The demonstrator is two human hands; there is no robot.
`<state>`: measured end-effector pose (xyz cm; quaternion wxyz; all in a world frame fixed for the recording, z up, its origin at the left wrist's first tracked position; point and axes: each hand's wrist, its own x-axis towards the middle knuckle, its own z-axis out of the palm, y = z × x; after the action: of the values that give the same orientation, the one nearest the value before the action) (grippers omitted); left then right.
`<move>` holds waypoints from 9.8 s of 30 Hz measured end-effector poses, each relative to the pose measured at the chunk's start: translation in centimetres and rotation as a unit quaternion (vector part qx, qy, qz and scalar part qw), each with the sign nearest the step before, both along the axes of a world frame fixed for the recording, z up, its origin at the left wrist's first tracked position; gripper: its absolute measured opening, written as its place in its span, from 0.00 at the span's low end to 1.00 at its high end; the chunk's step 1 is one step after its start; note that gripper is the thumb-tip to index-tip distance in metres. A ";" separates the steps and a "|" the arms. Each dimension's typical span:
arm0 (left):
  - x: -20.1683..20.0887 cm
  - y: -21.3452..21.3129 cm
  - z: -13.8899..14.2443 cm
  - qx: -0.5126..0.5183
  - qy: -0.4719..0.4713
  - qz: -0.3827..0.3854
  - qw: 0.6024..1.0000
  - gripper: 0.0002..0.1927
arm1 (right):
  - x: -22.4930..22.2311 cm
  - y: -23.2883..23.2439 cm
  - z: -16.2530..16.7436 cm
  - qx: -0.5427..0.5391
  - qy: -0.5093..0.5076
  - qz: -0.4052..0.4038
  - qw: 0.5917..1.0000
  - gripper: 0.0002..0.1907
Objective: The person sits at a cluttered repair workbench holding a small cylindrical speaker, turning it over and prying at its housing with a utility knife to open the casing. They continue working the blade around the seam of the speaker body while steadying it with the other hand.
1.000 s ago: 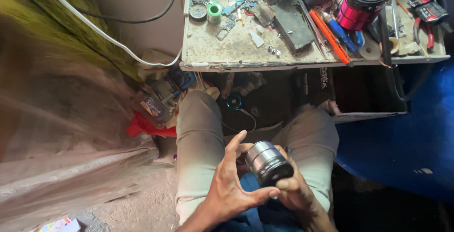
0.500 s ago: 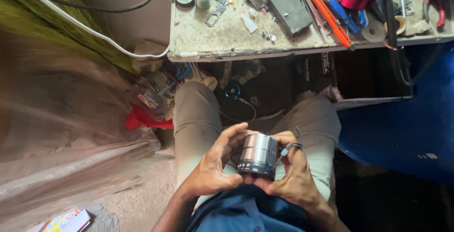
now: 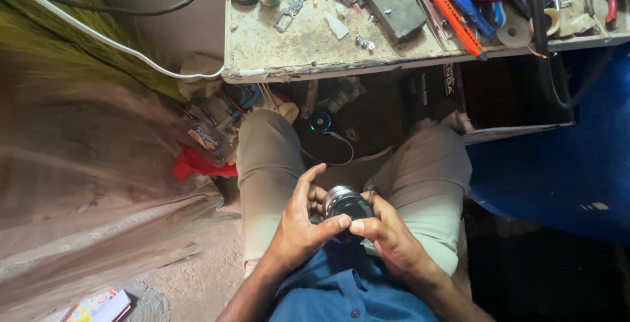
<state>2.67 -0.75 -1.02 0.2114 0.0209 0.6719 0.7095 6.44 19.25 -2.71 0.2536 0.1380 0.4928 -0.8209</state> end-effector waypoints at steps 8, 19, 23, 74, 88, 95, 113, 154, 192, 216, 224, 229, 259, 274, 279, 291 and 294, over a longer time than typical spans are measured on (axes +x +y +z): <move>0.7 0.3 -1.8 -0.015 -0.014 0.025 0.999 0.47 | -0.2 -0.2 0.1 -0.008 -0.023 -0.003 1.000 0.30; 1.0 -0.6 -5.5 0.075 -0.010 0.000 0.997 0.45 | -0.5 -0.3 -0.2 -0.016 -0.029 -0.008 0.999 0.33; 1.0 -0.6 -5.6 0.087 -0.020 -0.002 0.996 0.45 | -0.4 -0.4 -0.4 -0.021 -0.032 -0.016 0.999 0.33; 0.2 -1.2 -2.2 0.157 -0.071 -0.050 0.984 0.44 | -1.3 0.1 1.2 -0.051 -0.034 -0.008 0.998 0.37; 0.6 -0.7 -2.1 0.089 -0.055 -0.041 0.994 0.48 | -0.4 0.1 -0.6 0.052 0.023 -0.014 0.998 0.36; 0.7 -0.6 -2.3 0.087 -0.052 -0.029 0.994 0.48 | -0.5 -0.3 -0.5 0.045 0.024 -0.016 0.999 0.38; 0.4 -0.9 -2.3 0.083 -0.055 -0.035 0.994 0.47 | -0.8 -0.2 -0.8 0.050 0.032 -0.014 0.998 0.36; -0.1 -0.6 0.1 -0.008 -0.012 -0.022 1.000 0.50 | -1.3 -0.7 0.2 0.044 0.003 -0.015 0.999 0.38; -0.4 -0.9 1.0 0.118 -0.097 -0.025 0.988 0.56 | -1.7 -0.2 2.2 0.048 -0.025 0.006 0.999 0.43; 0.1 -2.1 1.3 0.009 0.170 -0.113 0.979 0.46 | 0.5 0.4 1.9 0.140 0.276 0.006 0.951 0.43; 0.6 -2.2 0.4 0.027 0.195 -0.101 0.975 0.47 | 0.5 0.4 2.0 0.181 0.307 0.026 0.934 0.43; 0.6 -2.1 0.4 0.031 0.214 -0.100 0.971 0.47 | 0.7 0.7 1.7 0.183 0.298 0.032 0.936 0.45; 0.2 -1.9 3.6 -0.046 0.314 -0.086 0.944 0.45 | -0.4 1.8 -2.0 0.024 0.338 0.052 0.939 0.52; 0.2 -2.3 3.8 -0.047 0.289 -0.085 0.952 0.46 | 0.0 1.3 -0.6 0.045 0.306 0.059 0.949 0.55; 0.4 -2.3 4.0 -0.056 0.252 -0.076 0.963 0.45 | 0.0 1.2 -0.1 0.061 0.293 0.071 0.952 0.55; 0.4 -1.8 2.3 0.182 -0.068 0.048 0.980 0.40 | -0.8 0.3 1.6 0.118 0.300 0.114 0.940 0.62; -0.3 -2.3 2.8 0.241 -0.102 0.087 0.961 0.39 | -1.0 0.1 2.3 0.125 0.275 0.119 0.946 0.56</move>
<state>2.36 -3.04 1.75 0.2052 -0.0597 0.4549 0.8645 5.41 19.35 -0.39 0.1850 -0.1223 0.6553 -0.7221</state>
